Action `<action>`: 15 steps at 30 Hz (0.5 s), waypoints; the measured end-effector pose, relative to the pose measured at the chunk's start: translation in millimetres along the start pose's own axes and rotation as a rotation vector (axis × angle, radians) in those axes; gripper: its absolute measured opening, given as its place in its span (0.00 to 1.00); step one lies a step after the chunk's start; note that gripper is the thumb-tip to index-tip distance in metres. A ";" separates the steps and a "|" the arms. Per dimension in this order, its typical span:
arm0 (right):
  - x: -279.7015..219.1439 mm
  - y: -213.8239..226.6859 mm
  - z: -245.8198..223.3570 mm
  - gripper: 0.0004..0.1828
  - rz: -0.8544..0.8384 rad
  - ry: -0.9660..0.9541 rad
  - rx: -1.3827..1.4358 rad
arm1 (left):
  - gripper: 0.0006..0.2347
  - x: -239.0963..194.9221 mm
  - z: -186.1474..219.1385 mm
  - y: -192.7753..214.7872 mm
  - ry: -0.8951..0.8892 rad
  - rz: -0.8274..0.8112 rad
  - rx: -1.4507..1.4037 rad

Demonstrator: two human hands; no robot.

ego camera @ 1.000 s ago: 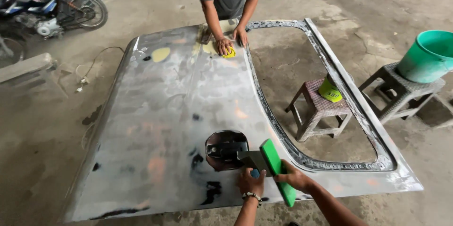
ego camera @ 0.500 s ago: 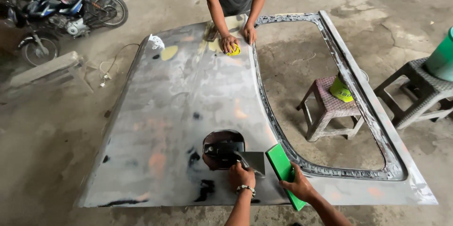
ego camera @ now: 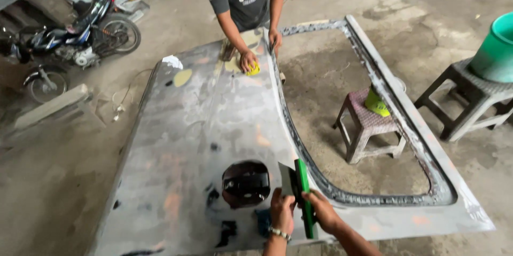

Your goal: The person sands the surface of a car door using a sanding block and a cloth. Another person wipes the door with a yellow cloth. The recorder switches between a black and a green sanding block to smooth the door's surface.

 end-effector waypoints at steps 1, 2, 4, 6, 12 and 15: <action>1.4 -0.8 -9.9 0.39 0.007 0.014 -0.002 | 0.19 -1.9 13.6 -16.2 -0.001 -0.015 -0.003; 2.6 -1.2 -17.5 0.38 0.075 -0.002 -0.121 | 0.13 -4.7 24.6 -30.2 0.119 -0.021 -0.138; -17.9 -8.8 -11.2 0.39 0.140 -0.057 -0.233 | 0.13 -20.9 28.9 -12.7 0.256 0.012 -0.268; -20.3 -13.4 -39.0 0.45 0.107 0.165 -0.415 | 0.28 2.9 26.3 3.3 0.369 -0.422 -0.636; -22.7 -30.5 -60.8 0.51 0.104 0.306 -0.788 | 0.34 -24.7 93.7 -73.8 0.247 -0.203 -0.489; -19.4 -34.6 -50.7 0.50 0.127 0.421 -0.951 | 0.34 -11.8 79.2 -56.1 0.221 -0.195 -0.574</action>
Point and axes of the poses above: each hand's wrist, its own x-axis towards the middle knuckle, its own y-axis out of the back of the hand, z = x × y, the point moved 2 cm from there along x, towards the middle knuckle, and after that the axes turned 11 degrees about -x, right-handed, at the moved point
